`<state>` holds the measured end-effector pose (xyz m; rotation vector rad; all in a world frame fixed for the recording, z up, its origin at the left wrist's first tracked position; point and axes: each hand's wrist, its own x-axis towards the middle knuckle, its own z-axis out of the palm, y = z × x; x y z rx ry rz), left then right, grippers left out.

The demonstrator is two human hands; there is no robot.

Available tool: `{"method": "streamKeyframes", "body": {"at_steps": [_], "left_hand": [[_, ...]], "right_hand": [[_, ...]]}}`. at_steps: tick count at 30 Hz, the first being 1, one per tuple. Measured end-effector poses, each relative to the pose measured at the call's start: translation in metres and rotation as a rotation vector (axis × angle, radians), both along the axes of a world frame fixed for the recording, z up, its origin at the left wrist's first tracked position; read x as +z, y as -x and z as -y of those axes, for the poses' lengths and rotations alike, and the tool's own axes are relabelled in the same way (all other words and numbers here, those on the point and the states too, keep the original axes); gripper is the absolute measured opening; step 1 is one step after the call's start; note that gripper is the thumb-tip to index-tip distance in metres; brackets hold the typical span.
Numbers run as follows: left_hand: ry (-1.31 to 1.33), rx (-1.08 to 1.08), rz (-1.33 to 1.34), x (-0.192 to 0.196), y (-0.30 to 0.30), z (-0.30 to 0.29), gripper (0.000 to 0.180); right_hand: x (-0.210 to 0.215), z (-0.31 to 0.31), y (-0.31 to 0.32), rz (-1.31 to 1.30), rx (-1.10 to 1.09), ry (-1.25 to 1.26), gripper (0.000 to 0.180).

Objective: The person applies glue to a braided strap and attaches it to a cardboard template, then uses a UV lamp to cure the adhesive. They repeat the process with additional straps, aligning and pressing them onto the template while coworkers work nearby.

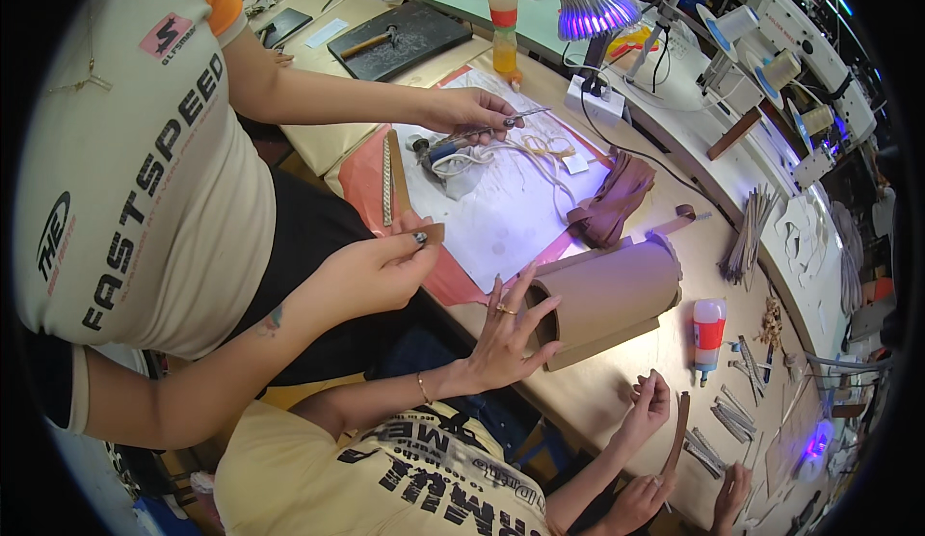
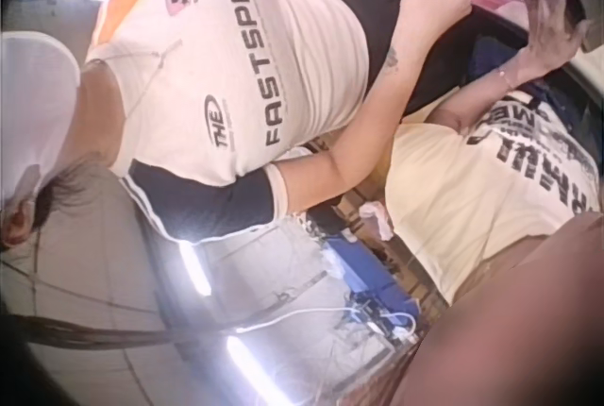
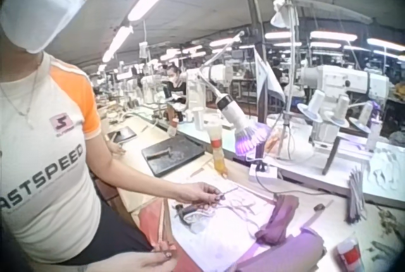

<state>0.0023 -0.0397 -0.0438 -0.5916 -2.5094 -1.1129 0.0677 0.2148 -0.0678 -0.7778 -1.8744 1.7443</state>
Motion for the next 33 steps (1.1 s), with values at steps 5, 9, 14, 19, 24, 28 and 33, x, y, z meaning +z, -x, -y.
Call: {"method": "streamKeyframes", "body": {"at_steps": [5,9,14,19,24,28,33], "left_hand": [[-0.225,-0.003,-0.058,-0.004,0.003,-0.002,0.084],[-0.212,-0.043,-0.067,-0.003,0.002,0.002,0.088],[-0.165,-0.128,-0.012,-0.004,-0.002,-0.008,0.085],[-0.244,-0.101,-0.057,-0.019,-0.009,-0.012,0.085],[-0.212,-0.056,-0.058,-0.044,-0.005,0.005,0.085],[-0.162,-0.04,-0.035,-0.059,-0.005,0.015,0.082],[-0.022,0.009,-0.102,-0.065,-0.007,0.011,0.074]], "right_hand": [[-0.015,0.002,0.005,-0.059,0.009,0.091,0.015],[-0.018,0.006,0.006,-0.088,-0.069,0.03,0.014],[-0.018,0.02,0.002,-0.098,-0.164,-0.061,0.014],[-0.017,0.024,0.003,-0.128,-0.21,-0.094,0.014],[-0.017,0.025,0.004,-0.119,-0.222,-0.073,0.015],[-0.017,0.025,0.004,-0.111,-0.216,-0.076,0.015],[-0.019,0.024,0.003,-0.113,-0.203,-0.083,0.016]]}}
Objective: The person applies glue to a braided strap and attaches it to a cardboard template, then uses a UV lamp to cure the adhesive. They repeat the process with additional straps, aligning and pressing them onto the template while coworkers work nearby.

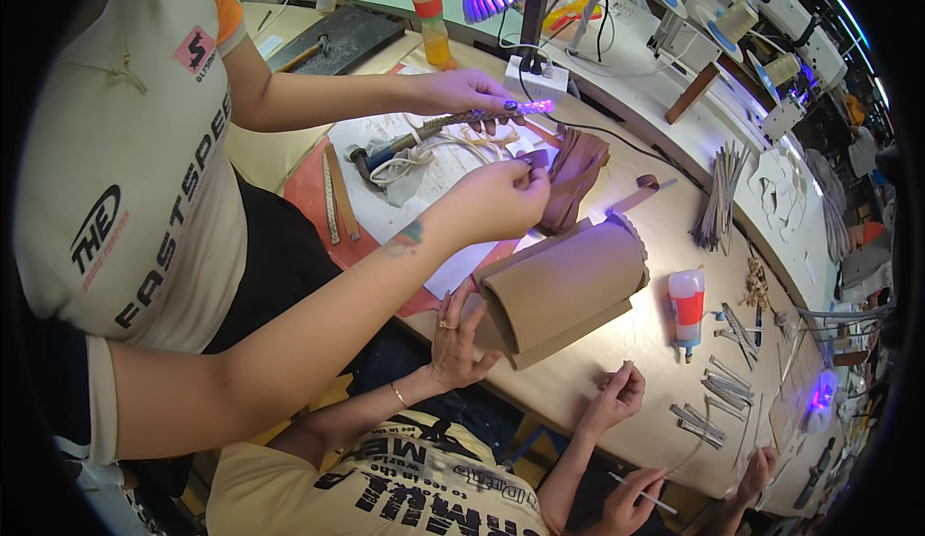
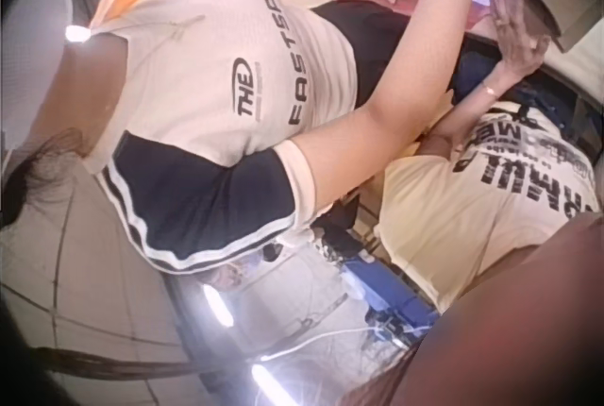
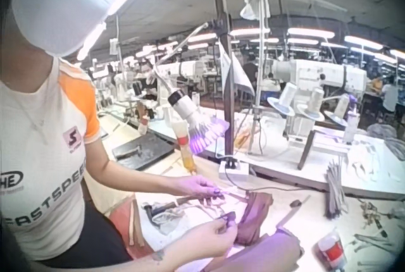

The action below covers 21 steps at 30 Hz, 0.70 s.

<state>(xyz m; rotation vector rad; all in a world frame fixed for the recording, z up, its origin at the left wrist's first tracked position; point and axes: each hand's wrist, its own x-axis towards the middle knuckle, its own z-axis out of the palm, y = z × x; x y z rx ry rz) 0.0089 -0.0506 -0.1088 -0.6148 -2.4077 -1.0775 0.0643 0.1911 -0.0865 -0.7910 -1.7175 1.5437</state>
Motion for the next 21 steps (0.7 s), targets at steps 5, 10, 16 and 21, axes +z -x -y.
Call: {"method": "streamKeyframes", "body": {"at_steps": [5,10,16,21], "left_hand": [[0.044,0.036,-0.017,0.0022,-0.0013,-0.0013,0.068],[0.085,0.037,-0.013,0.005,-0.0014,-0.0007,0.065],[0.09,0.04,-0.01,0.0082,-0.0025,-0.0007,0.061],[0.107,0.045,-0.002,0.0081,-0.0032,0.0,0.061]], "right_hand": [[-0.0015,-0.0013,-0.0008,0.022,-0.005,-0.024,0.017],[-0.0039,-0.0015,-0.0004,0.063,-0.005,-0.061,0.018],[-0.0046,-0.0018,-0.0002,0.07,0.001,-0.061,0.019],[-0.0027,-0.0007,-0.0004,0.054,0.019,-0.062,0.02]]}}
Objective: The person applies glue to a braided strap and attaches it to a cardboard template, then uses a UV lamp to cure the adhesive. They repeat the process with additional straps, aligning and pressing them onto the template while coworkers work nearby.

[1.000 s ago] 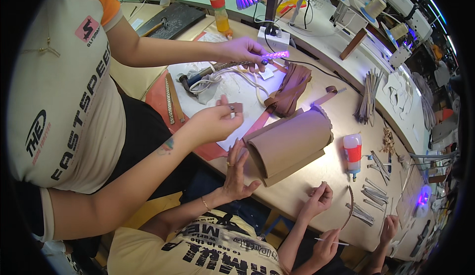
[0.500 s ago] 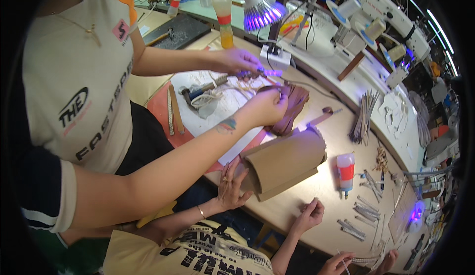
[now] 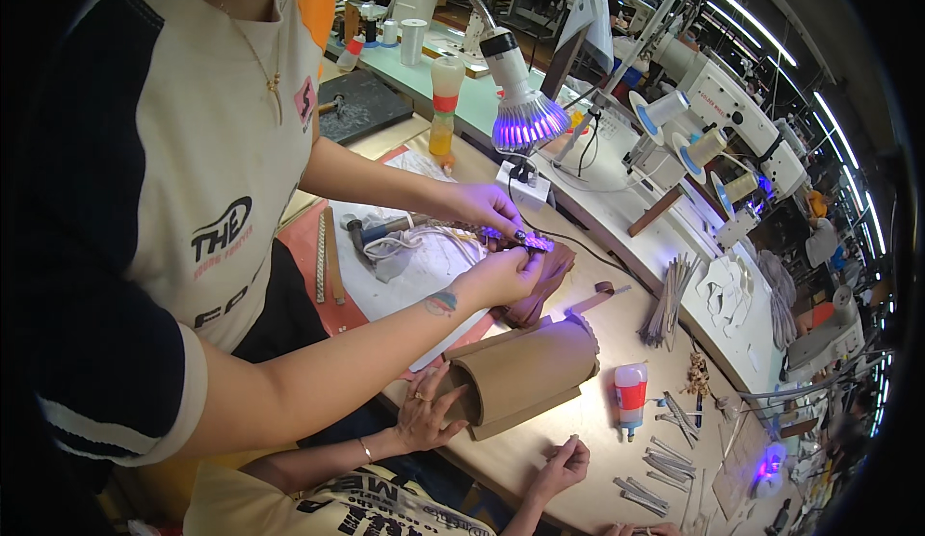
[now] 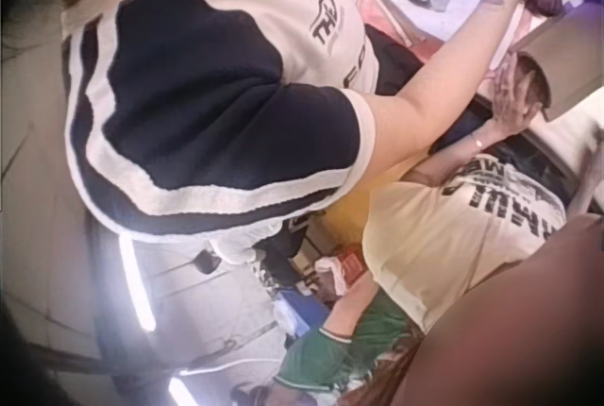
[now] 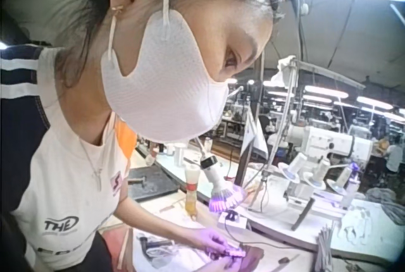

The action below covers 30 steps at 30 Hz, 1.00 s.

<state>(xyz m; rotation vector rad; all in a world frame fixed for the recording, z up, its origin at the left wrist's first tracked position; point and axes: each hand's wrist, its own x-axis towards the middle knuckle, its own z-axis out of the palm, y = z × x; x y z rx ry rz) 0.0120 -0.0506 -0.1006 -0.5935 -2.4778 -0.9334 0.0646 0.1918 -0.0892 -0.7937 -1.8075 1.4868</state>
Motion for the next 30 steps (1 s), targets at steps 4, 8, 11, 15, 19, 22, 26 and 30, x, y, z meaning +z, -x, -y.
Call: {"method": "streamKeyframes", "body": {"at_steps": [4,8,11,15,19,22,26,30], "left_hand": [[-0.01,0.0,0.002,-0.0004,0.0005,0.0006,0.06],[0.005,-0.001,-0.009,0.0007,0.001,0.0005,0.059],[0.011,-0.003,-0.006,0.0022,0.0011,0.0005,0.058],[0.011,0.004,-0.017,0.0035,0.0012,0.0005,0.056],[0.016,0.007,-0.022,0.0043,0.0013,0.0005,0.055],[0.021,0.01,-0.027,0.0054,0.0016,0.0005,0.054],[0.02,0.004,-0.03,0.007,0.0019,0.0007,0.053],[0.025,0.002,-0.028,0.0078,0.0018,0.0008,0.052]], "right_hand": [[0.0001,0.0017,0.0014,0.0,-0.01,-0.02,0.02],[-0.0036,0.0015,0.0036,-0.048,-0.008,-0.073,0.022],[-0.0068,-0.0004,0.0038,-0.04,-0.014,-0.111,0.022],[-0.0093,-0.0016,0.0043,-0.059,-0.007,-0.099,0.021],[-0.0066,-0.0011,0.002,-0.044,-0.001,-0.04,0.021],[-0.0041,-0.0003,0.0015,-0.027,0.005,-0.018,0.021],[-0.0037,0.0017,0.005,-0.055,-0.01,-0.091,0.021],[-0.0016,0.0029,0.0046,-0.049,-0.008,-0.055,0.021]]}}
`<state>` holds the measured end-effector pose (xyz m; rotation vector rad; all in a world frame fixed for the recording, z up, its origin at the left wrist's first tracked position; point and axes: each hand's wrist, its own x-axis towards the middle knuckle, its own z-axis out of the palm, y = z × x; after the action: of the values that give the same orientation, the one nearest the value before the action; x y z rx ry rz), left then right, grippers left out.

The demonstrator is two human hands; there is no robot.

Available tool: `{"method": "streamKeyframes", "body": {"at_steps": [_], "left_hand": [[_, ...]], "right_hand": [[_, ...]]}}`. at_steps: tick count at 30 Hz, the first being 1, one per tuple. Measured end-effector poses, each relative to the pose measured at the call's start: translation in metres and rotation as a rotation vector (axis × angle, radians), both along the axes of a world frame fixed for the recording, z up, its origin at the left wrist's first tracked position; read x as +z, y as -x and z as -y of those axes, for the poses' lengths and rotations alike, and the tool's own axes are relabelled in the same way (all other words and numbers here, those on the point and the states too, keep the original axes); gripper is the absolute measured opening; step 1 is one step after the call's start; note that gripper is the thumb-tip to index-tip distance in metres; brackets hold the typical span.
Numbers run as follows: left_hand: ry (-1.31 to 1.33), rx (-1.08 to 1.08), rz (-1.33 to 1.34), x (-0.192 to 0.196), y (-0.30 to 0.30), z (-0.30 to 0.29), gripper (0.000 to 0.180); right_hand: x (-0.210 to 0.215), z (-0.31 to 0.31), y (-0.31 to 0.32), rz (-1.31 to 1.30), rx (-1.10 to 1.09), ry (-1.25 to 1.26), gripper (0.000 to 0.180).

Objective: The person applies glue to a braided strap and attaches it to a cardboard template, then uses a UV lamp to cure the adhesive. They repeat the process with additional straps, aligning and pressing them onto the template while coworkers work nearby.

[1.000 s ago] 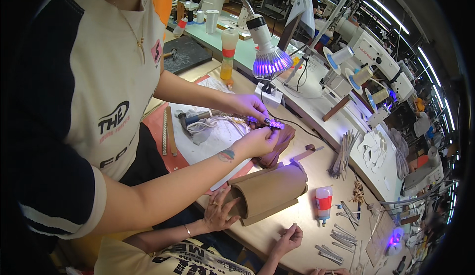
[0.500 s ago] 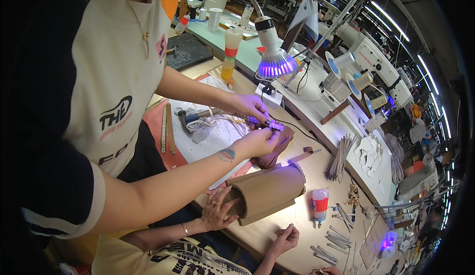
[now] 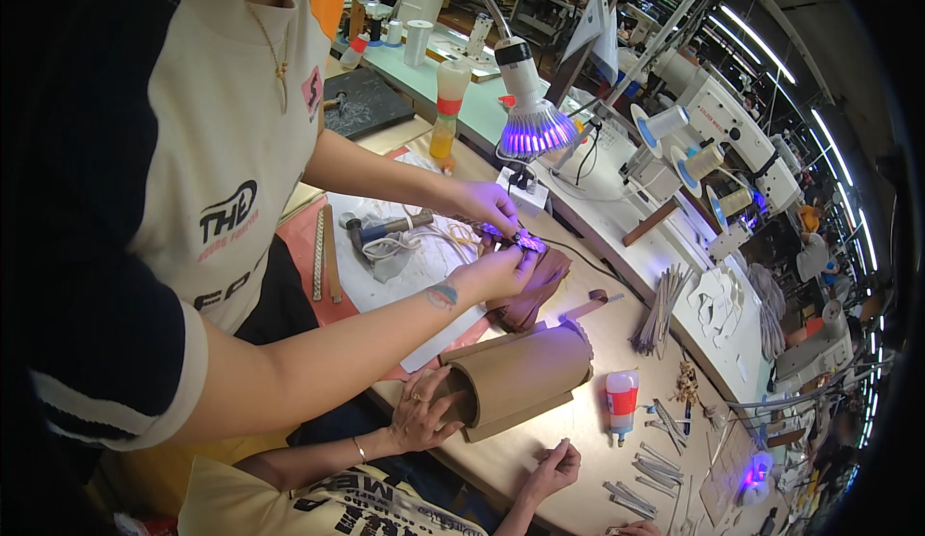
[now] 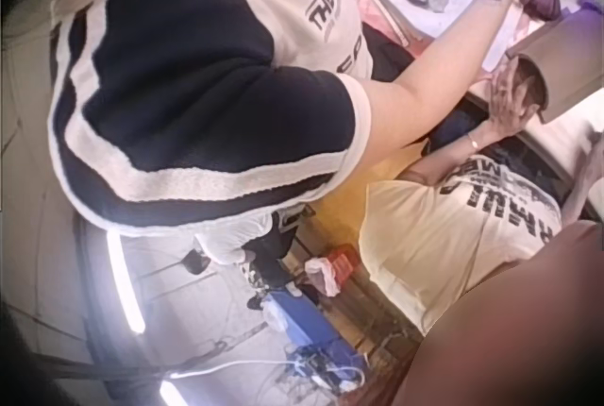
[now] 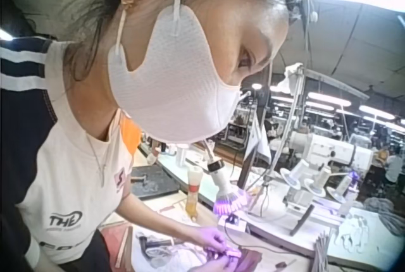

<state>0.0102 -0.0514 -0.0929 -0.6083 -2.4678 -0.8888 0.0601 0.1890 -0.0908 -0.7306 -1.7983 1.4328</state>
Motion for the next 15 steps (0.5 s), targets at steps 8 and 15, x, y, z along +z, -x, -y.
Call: {"method": "streamKeyframes", "body": {"at_steps": [8,15], "left_hand": [[0.016,0.001,0.009,-0.0003,-0.0013,0.0004,0.048],[0.025,-0.002,0.01,-0.0036,-0.0019,0.0001,0.047]], "right_hand": [[0.0045,0.0007,-0.0022,0.03,0.009,0.043,0.02],[0.0042,0.0003,-0.0037,0.024,0.016,0.027,0.021]]}}
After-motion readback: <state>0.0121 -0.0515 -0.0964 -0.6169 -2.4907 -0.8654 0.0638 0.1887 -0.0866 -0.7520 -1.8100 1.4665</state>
